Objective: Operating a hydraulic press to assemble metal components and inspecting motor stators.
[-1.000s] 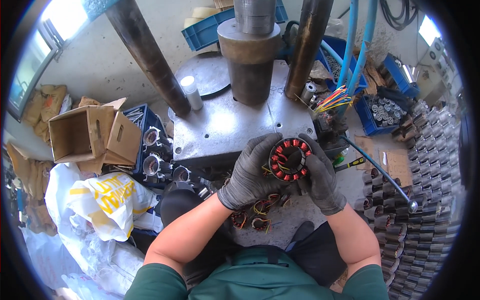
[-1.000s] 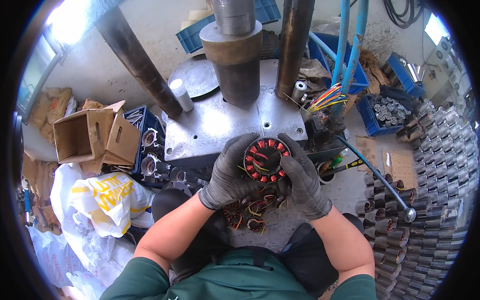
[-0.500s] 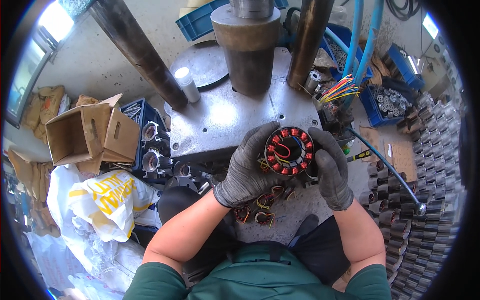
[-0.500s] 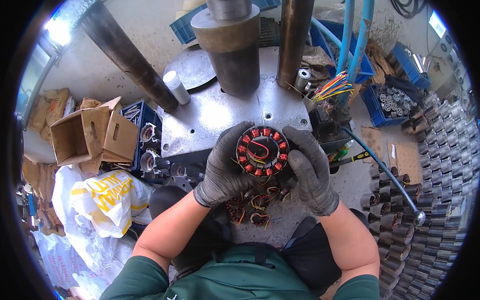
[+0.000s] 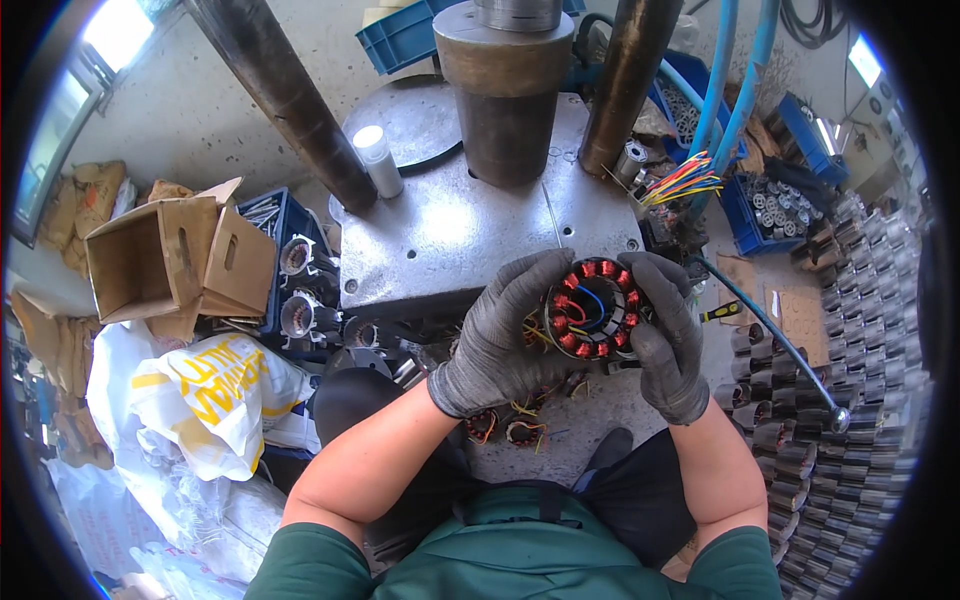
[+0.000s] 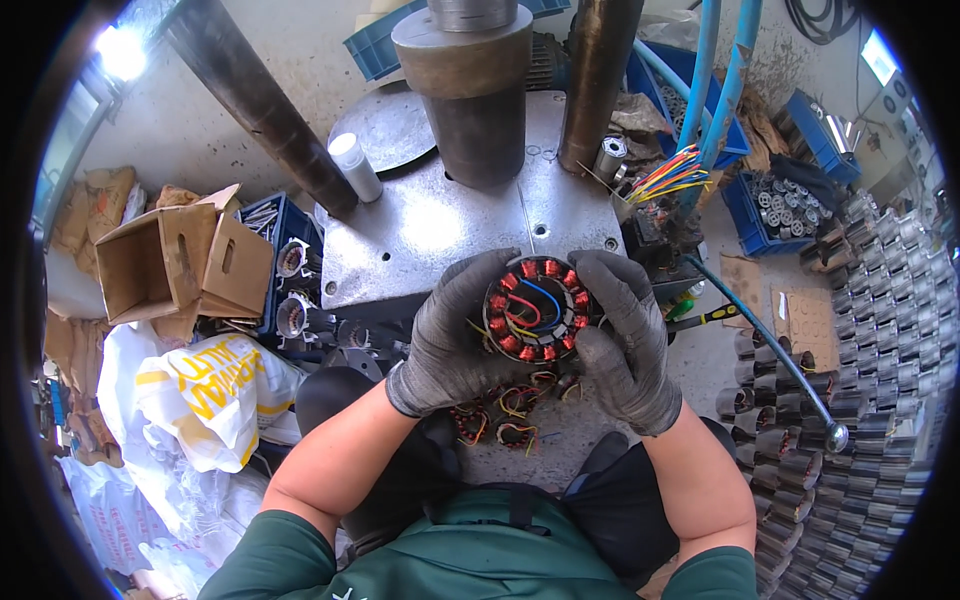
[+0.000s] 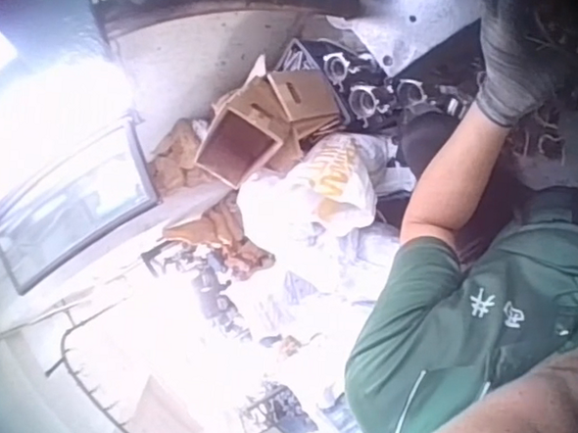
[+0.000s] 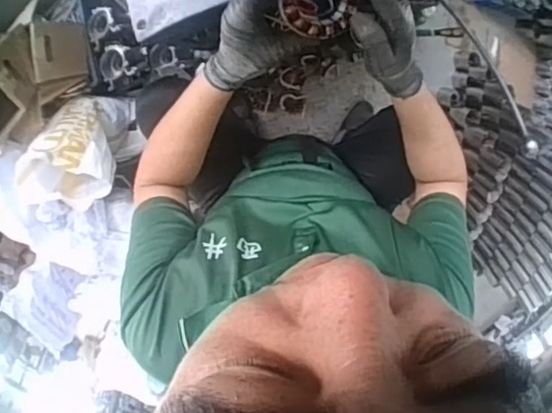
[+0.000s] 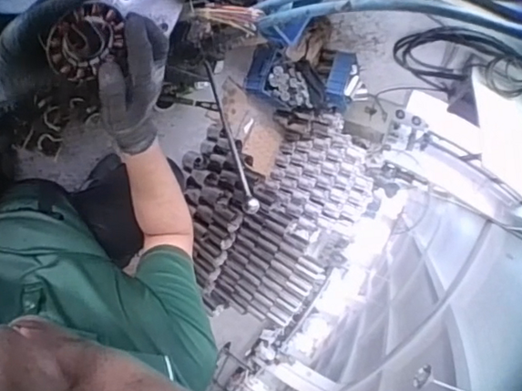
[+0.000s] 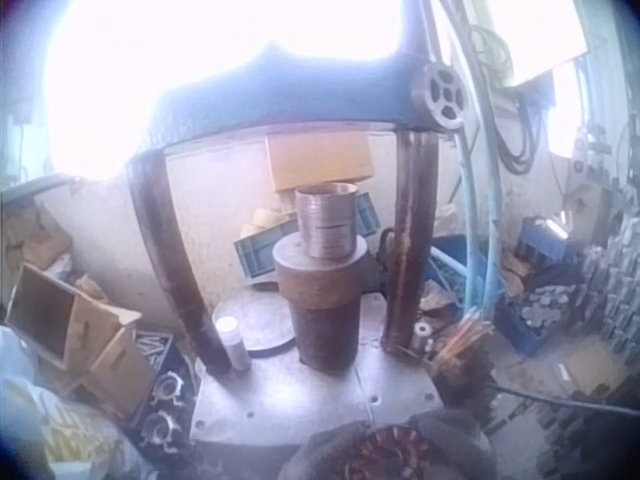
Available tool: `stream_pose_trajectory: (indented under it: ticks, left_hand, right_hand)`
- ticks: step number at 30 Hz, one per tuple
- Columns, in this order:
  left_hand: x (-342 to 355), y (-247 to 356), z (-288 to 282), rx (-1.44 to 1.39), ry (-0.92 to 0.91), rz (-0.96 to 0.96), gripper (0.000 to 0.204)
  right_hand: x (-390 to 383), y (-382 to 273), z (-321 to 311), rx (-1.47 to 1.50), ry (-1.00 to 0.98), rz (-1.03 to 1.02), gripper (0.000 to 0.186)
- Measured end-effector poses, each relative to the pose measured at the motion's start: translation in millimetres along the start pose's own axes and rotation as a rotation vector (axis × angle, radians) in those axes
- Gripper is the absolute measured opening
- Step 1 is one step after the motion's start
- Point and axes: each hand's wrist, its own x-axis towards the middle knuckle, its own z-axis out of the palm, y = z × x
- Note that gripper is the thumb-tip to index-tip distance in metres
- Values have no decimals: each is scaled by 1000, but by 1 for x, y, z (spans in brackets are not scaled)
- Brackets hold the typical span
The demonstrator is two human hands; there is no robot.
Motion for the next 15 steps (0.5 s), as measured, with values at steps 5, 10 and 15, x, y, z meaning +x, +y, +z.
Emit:
stream_pose_trajectory:
  ticks: [5, 10, 15]
  left_hand:
    - [-6, 3, 2, -387, 39, -257, 109]
    - [-2, 7, 3, -352, -25, -399, 98]
    - [-3, 15, -4, -340, -98, -501, 87]
  right_hand:
    - [0, 2, 5, 152, -81, 92, 69]
    - [-4, -5, 14, 436, -69, 461, 82]
    - [0, -7, 14, 330, -54, 682, 73]
